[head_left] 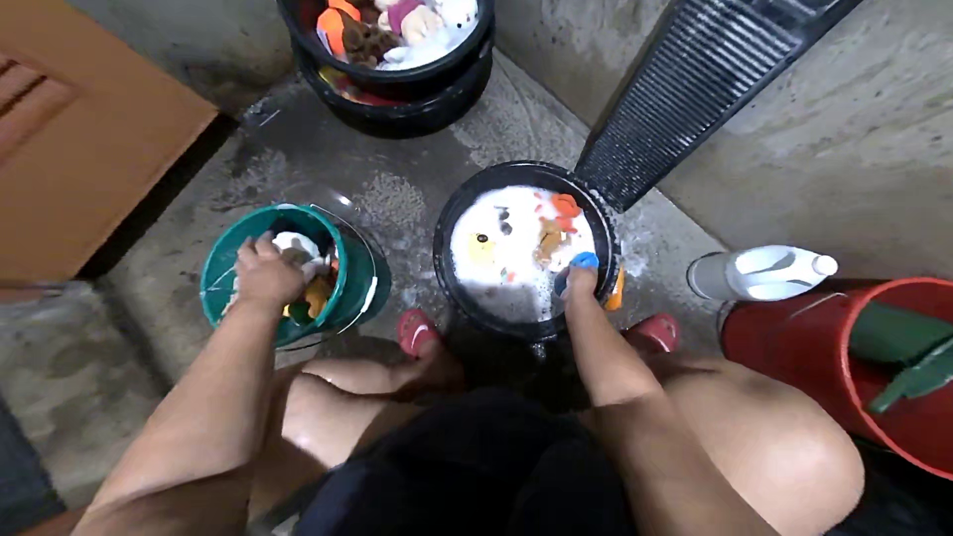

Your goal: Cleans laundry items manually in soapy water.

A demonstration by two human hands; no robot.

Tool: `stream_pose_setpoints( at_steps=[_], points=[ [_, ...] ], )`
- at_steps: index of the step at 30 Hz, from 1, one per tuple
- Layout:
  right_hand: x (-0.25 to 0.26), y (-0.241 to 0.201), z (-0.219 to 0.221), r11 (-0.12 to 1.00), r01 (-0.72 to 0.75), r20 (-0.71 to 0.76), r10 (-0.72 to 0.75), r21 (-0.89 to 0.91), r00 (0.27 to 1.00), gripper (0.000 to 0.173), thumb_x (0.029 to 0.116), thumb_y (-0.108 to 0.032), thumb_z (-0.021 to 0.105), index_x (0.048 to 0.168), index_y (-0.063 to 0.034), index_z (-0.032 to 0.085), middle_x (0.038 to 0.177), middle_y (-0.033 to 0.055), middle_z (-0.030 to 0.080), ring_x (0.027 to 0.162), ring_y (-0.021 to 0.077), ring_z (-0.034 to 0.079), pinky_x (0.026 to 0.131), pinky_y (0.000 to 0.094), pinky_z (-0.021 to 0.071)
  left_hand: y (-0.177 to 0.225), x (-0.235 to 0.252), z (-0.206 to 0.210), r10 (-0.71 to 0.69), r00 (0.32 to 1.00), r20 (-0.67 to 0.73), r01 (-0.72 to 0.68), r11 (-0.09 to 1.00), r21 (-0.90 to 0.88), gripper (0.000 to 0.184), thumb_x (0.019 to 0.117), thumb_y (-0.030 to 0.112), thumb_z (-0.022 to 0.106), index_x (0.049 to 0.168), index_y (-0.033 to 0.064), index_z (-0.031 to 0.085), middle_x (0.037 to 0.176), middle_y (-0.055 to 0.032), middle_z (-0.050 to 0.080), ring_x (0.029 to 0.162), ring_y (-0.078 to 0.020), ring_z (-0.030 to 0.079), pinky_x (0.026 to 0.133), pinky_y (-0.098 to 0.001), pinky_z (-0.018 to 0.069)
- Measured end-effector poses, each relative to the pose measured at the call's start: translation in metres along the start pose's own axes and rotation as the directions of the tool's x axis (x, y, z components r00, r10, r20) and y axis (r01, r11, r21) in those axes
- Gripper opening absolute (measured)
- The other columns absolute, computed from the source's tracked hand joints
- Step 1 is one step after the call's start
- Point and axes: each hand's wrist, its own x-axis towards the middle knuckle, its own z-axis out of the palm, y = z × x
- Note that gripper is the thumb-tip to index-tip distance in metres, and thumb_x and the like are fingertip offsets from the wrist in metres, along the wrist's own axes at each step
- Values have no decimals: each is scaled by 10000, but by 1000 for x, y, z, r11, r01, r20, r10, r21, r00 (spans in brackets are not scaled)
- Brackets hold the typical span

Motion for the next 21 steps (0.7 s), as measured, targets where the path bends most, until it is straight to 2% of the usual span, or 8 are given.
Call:
stream_pose_setpoints(
  at_steps=[2, 4, 7, 9, 13, 16, 18, 21],
  points=[
    [-10, 33, 10, 964, -31, 156, 74, -264, 985, 493, 1067, -155, 521, 1474, 99, 409, 1453, 329, 502, 1333, 430, 534, 1088, 570, 462, 33, -1, 24, 164, 986, -24, -163, 986, 14, 814, 929, 433, 725, 1539, 29, 367, 1556, -351, 318, 1394, -568, 367, 1084, -734, 348],
    [-33, 40, 27, 939, 32, 403, 115, -341, 908, 466, 1067, -162, 543, 1446, 97, 463, 1444, 296, 529, 1319, 363, 553, 1087, 476, 476, 81, -11, 59, 396, 909, 132, -403, 914, 36, 529, 998, 358, 646, 1403, 33, 546, 1418, -296, 518, 1326, -488, 493, 1085, -672, 405],
    [-68, 5, 46, 988, -97, 593, 152, -124, 790, 457, 1040, -212, 614, 1422, 13, 503, 1286, 216, 638, 1126, 281, 656, 942, 428, 573, 149, -29, 128, 557, 591, 583, -695, 718, 18, 317, 994, 268, 642, 1265, 110, 685, 1321, -166, 631, 1275, -366, 571, 1080, -601, 447],
    [-60, -19, 42, 999, -21, 681, 35, -29, 731, 423, 1031, -175, 617, 1404, -13, 502, 1170, 168, 688, 975, 242, 704, 848, 406, 603, 185, -50, 162, 464, 503, 729, -650, 759, -34, 444, 969, 179, 655, 1395, 74, 584, 1408, -199, 578, 1324, -403, 533, 1105, -624, 408],
    [-13, -15, -1, 972, 183, 347, -124, -144, 930, 339, 1032, -196, 617, 1325, -25, 601, 1166, 190, 700, 1006, 292, 693, 907, 500, 566, 215, -63, 217, 671, 303, 676, -859, 500, -111, 441, 981, 114, 611, 1420, 84, 581, 1522, -166, 495, 1396, -426, 452, 1128, -642, 363],
    [-8, 27, 5, 979, -71, 129, 96, -190, 987, 408, 1050, -201, 569, 1391, 17, 517, 1309, 270, 611, 1202, 371, 610, 1004, 542, 504, 216, -59, 234, 587, 402, 702, -808, 589, -29, 412, 1008, 157, 578, 1420, 146, 578, 1560, -183, 432, 1398, -456, 433, 1096, -670, 389],
    [-35, 28, 16, 964, -195, 321, 246, -183, 915, 468, 1056, -236, 581, 1446, 9, 499, 1379, 227, 596, 1253, 313, 601, 1041, 478, 514, 214, -55, 237, 494, 461, 737, -740, 672, 13, 502, 1004, 155, 569, 1500, 178, 496, 1573, -280, 347, 1368, -513, 443, 1053, -673, 439],
    [-59, 6, 36, 958, -284, 592, 214, 26, 777, 372, 1060, -220, 570, 1339, 24, 547, 1137, 160, 705, 986, 226, 709, 853, 382, 604, 213, -58, 248, 500, 475, 724, -718, 696, -8, 527, 1016, 177, 567, 1527, 105, 459, 1556, -290, 384, 1406, -492, 410, 1114, -636, 386]
  ],
)
